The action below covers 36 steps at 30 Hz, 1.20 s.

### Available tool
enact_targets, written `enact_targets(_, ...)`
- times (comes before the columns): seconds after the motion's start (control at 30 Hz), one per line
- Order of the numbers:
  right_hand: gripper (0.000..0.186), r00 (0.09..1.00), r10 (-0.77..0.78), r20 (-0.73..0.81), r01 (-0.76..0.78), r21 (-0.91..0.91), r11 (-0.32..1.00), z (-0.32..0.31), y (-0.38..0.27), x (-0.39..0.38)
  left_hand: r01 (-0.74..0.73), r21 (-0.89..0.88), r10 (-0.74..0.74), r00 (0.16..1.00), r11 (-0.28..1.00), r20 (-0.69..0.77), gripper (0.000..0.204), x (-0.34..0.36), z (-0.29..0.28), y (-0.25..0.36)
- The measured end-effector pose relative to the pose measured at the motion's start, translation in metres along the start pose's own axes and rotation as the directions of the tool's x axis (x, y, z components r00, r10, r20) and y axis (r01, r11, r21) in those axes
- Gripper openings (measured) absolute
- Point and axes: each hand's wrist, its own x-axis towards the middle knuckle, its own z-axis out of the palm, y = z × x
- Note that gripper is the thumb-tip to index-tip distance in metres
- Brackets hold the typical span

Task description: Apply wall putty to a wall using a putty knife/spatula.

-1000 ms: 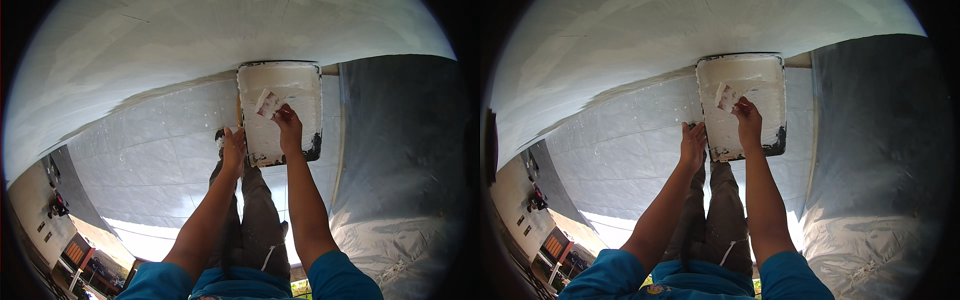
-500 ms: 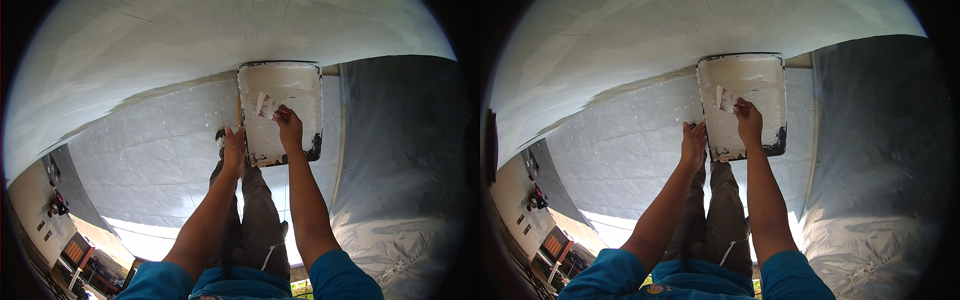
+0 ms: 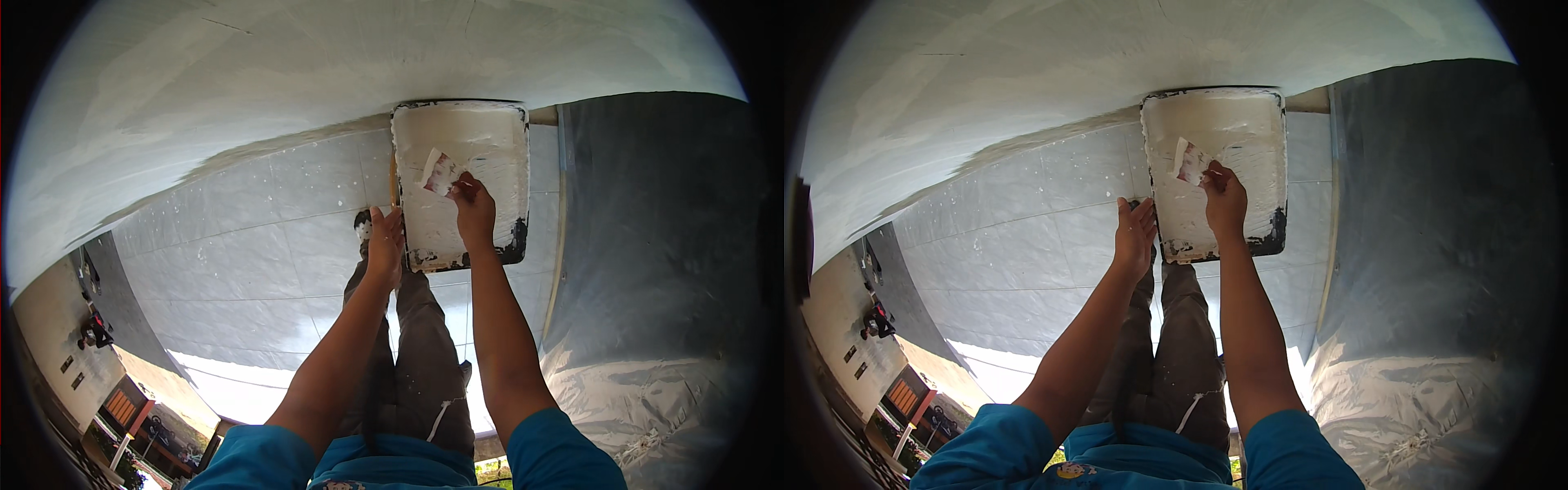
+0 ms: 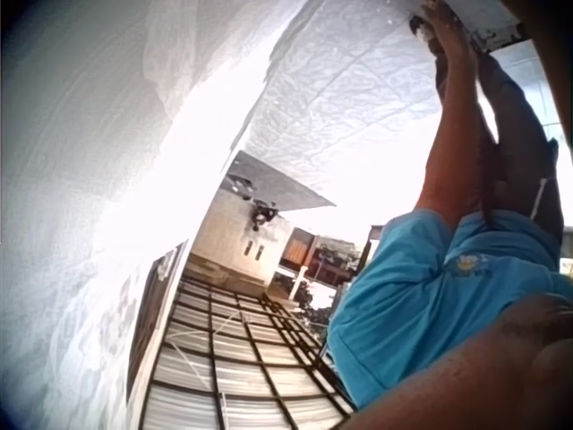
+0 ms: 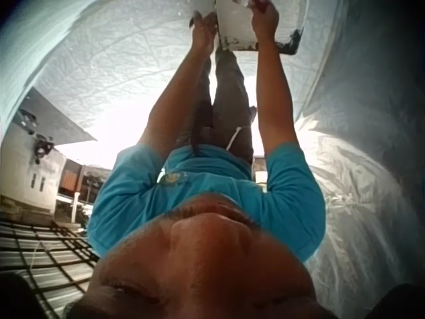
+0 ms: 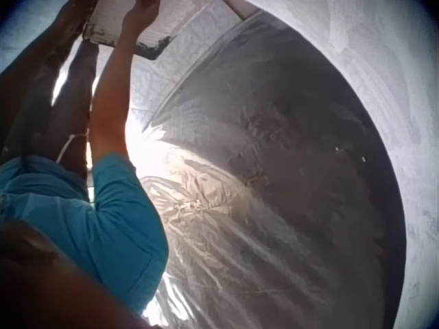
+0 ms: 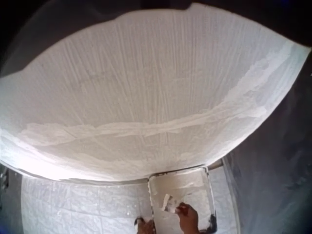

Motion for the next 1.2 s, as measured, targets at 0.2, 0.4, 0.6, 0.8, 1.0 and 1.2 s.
enact_targets(0.2,0.037,0.997,0.065,-0.029,-0.058,0.204,0.977,-0.001,0.011,0.003,-0.003,-0.006,0.003,1.000,1.000,0.009,0.097,0.002,0.000,0.000)
enact_targets(0.4,0.028,0.967,0.251,0.050,-0.239,0.526,0.816,-0.007,0.007,-0.006,-0.002,-0.017,0.002,1.000,1.000,0.007,0.096,0.003,0.000,0.000)
enact_targets(0.6,0.031,0.943,0.298,0.148,-0.315,0.691,0.651,-0.015,0.004,-0.013,-0.004,-0.017,0.004,1.000,1.000,0.010,0.097,0.003,-0.004,-0.004)
enact_targets(0.8,0.037,0.947,0.227,0.227,-0.316,0.786,0.531,-0.022,-0.018,-0.024,0.000,-0.032,0.000,1.000,0.999,0.006,0.098,-0.002,-0.009,-0.003)
enact_targets(1.0,0.041,0.941,0.165,0.294,-0.337,0.831,0.443,-0.040,-0.050,-0.036,-0.014,-0.019,0.013,0.998,1.000,-0.056,0.096,-0.021,-0.012,0.013)
enact_targets(1.2,0.042,0.969,0.079,0.233,-0.243,0.847,0.473,-0.072,-0.142,-0.072,-0.109,0.031,0.110,0.992,0.994,-0.056,0.092,-0.077,0.000,0.066)
